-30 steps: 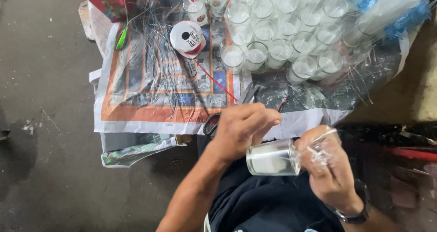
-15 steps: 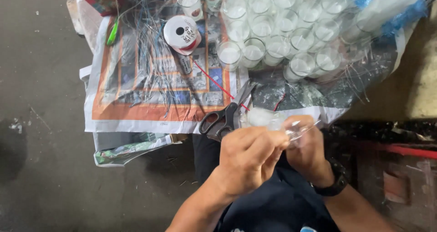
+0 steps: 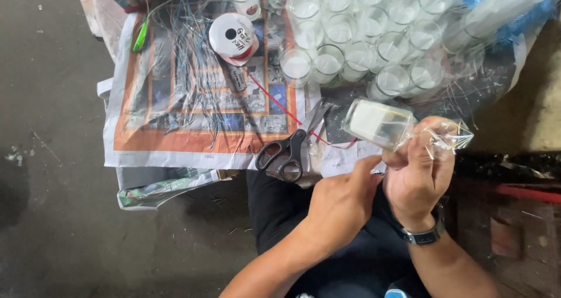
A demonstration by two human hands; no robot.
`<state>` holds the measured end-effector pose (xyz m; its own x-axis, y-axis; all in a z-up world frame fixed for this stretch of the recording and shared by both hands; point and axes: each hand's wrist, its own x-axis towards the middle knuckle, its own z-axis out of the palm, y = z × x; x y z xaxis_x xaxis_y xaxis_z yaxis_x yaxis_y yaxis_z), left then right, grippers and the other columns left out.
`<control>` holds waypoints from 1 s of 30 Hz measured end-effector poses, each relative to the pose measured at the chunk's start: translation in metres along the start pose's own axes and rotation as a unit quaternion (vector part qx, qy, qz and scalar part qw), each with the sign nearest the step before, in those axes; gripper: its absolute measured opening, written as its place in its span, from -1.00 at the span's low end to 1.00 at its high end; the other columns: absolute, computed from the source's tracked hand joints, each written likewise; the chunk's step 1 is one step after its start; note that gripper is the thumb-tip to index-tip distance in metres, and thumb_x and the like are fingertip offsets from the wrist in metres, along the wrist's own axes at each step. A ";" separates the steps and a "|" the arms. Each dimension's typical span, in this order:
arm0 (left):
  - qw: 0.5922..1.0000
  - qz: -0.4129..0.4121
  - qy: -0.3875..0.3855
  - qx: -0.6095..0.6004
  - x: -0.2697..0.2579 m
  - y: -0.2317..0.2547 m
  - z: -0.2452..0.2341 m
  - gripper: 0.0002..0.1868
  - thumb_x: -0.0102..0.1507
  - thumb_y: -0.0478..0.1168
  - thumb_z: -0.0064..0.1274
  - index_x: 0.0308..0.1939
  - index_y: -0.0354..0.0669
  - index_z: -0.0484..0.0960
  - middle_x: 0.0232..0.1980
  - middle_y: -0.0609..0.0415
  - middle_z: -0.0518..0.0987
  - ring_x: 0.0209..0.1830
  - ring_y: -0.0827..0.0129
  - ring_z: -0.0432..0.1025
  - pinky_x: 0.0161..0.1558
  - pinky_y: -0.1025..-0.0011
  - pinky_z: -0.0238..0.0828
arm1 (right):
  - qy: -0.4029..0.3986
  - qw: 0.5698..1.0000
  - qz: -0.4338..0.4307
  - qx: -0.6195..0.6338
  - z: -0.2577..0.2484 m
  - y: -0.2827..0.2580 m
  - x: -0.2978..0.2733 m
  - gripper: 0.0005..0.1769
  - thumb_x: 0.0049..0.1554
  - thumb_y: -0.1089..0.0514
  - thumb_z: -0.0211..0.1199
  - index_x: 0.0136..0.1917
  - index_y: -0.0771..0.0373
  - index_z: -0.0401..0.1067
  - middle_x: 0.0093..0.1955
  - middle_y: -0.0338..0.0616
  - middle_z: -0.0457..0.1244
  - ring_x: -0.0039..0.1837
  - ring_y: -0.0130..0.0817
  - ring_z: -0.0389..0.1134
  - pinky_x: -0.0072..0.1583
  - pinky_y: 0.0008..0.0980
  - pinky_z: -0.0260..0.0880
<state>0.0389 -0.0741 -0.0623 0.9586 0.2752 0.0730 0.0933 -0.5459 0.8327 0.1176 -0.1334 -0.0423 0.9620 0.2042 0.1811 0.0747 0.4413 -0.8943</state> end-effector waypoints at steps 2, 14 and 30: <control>0.989 0.083 -0.010 0.123 0.002 -0.007 0.011 -0.89 0.07 -0.29 -0.14 -0.35 -0.18 0.30 -0.72 0.06 0.34 -0.76 0.09 0.27 -0.80 0.21 0.01 | 0.028 0.999 0.002 -0.043 -0.001 0.002 -0.001 -0.83 0.10 0.04 -0.07 -0.15 0.12 0.03 -0.47 -0.40 -0.24 -0.46 -0.64 -0.24 -0.41 -0.63 -0.23; 0.947 0.172 0.088 -0.255 0.024 -0.011 -0.047 -0.73 0.27 -0.17 -0.36 -0.45 -0.11 0.40 -0.10 -0.04 0.37 -0.21 0.15 0.35 -0.20 0.38 0.32 | -0.127 0.955 0.059 -0.263 -0.022 0.000 0.016 -0.86 0.15 0.23 -0.18 -0.19 0.35 0.11 -0.59 -0.06 0.13 -0.61 -0.53 -0.06 -0.53 -0.65 -0.08; 0.789 0.201 0.141 -0.564 0.067 -0.012 -0.017 -0.62 0.25 -0.17 -0.46 -0.65 -0.13 0.29 -0.64 0.10 0.33 -0.56 0.32 0.29 -0.20 0.34 0.25 | -0.215 0.849 0.054 -0.479 -0.019 -0.011 0.034 -0.85 0.08 0.18 0.07 -0.31 0.24 0.28 -0.54 -0.18 0.19 -0.48 -0.44 0.09 -0.32 -0.44 0.15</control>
<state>0.0973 -0.0357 -0.0577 0.7375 0.5106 0.4420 -0.6532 0.3733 0.6587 0.1541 -0.1481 -0.0343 0.8078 0.5889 0.0259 0.3695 -0.4717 -0.8006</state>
